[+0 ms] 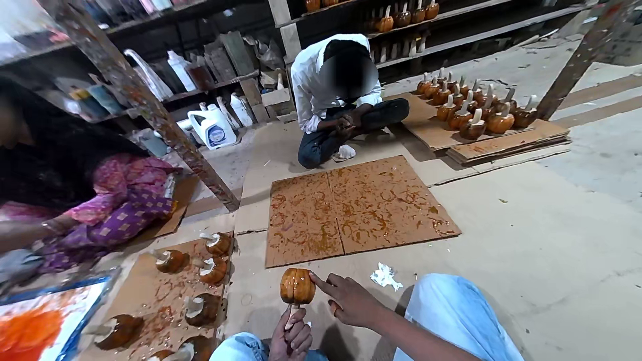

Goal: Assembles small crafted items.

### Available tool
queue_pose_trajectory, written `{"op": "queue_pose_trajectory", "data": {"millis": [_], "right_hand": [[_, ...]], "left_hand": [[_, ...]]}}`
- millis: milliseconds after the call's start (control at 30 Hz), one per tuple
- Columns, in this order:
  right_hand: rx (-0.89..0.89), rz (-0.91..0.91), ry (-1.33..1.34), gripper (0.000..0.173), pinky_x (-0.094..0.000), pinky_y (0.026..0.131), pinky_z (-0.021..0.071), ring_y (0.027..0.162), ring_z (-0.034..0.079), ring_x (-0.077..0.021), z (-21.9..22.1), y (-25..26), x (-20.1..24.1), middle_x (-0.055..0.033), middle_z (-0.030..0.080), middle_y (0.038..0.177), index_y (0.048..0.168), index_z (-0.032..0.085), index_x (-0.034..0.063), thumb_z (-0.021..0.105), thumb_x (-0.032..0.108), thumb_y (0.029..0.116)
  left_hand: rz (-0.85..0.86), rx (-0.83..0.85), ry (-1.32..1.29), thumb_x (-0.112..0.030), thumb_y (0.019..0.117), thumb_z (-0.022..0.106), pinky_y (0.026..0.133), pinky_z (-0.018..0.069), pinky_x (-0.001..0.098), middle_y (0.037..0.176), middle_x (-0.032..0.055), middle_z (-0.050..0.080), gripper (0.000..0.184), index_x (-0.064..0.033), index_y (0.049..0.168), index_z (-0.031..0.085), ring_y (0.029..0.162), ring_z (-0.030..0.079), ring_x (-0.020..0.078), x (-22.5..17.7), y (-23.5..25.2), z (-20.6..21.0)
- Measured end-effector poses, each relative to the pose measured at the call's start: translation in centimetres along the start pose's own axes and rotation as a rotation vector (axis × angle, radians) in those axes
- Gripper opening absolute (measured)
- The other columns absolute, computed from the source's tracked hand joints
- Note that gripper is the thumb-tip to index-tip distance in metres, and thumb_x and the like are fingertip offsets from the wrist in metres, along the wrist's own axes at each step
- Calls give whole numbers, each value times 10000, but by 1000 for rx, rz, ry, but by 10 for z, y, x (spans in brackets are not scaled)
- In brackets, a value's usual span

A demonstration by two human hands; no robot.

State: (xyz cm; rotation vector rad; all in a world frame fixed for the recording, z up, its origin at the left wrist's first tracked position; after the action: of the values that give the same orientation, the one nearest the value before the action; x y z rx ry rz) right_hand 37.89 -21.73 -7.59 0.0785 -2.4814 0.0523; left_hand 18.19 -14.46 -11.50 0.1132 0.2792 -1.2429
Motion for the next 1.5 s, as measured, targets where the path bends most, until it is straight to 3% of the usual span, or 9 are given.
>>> {"op": "queue_pose_trajectory", "data": {"millis": [167,267,400,500,567,800,1167,1300,1500], "right_hand": [[177,-129,-90,964,-586,808,485,1044,613,-395,-6,-6,-17,-188,584,1232,1628,171,464,660,85,889],[80,-88,47,759,-585,860,490,1049,625,-363,-19,-12,-35,-164,595,1287,1600,316,435,612,156,959],[-207,162,299,610,-404,830,542,908,626,-225,-26,-15,-62,-127,636,1179,1553,470,275,561,130,968],[-279,308,400,604,-326,770,540,860,621,-171,-24,-14,-73,-132,625,1196,1538,492,231,563,87,956],[-293,317,412,598,-322,763,541,854,622,-163,-21,-13,-73,-127,627,1188,1524,512,236,567,84,948],[-219,86,406,641,-340,789,530,941,591,-185,-16,-12,-45,-166,537,1304,1533,503,226,666,278,914],[-236,-63,-89,524,-508,890,454,1065,569,-256,-7,-13,-27,-132,573,1297,1419,608,426,365,624,998],[-225,-286,-465,602,-559,925,455,1129,612,-293,-7,-13,-6,-82,627,1300,1402,589,477,732,384,824],[-522,-166,134,411,-404,898,480,1052,552,-151,-19,-18,-34,-23,591,1206,1346,659,458,404,482,1024]], "left_hand": [[67,-41,122,-479,1007,575,485,436,189,540,-108,475,373,-140,919,701,459,489,12,-1,5,0],[257,-231,582,-507,1025,538,546,472,211,611,-80,518,370,-157,943,625,522,514,38,1,12,-2],[598,-668,1435,-194,1098,374,671,571,297,827,64,622,349,69,1246,549,685,625,127,-5,7,-1],[712,-819,1866,-137,1060,478,1031,505,515,1171,311,649,359,149,1245,592,1121,648,408,-8,0,10],[735,-824,1960,-112,1050,502,1079,462,547,1215,346,625,338,159,1229,598,1189,602,482,-3,2,12],[723,-737,2208,-90,972,632,958,540,575,1084,301,689,334,104,1243,644,1026,667,500,9,9,28],[729,-435,2491,-107,932,680,884,596,469,979,181,725,251,27,1142,714,955,719,362,24,15,18],[724,-469,2513,-124,927,681,867,597,452,965,166,719,242,8,1126,714,942,716,344,22,16,14],[864,-443,2519,-148,917,695,841,606,407,919,128,723,208,-11,1070,729,900,722,300,23,14,18]]}}
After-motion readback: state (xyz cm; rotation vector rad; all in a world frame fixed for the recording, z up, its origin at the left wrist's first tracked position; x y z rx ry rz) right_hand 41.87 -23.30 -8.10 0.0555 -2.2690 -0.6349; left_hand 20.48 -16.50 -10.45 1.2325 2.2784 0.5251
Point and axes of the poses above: each hand's wrist, its own y-axis towards the middle knuckle, its own z-axis out of the palm, x = y × z, the point moved 3 cm from there along y, towards the middle knuckle
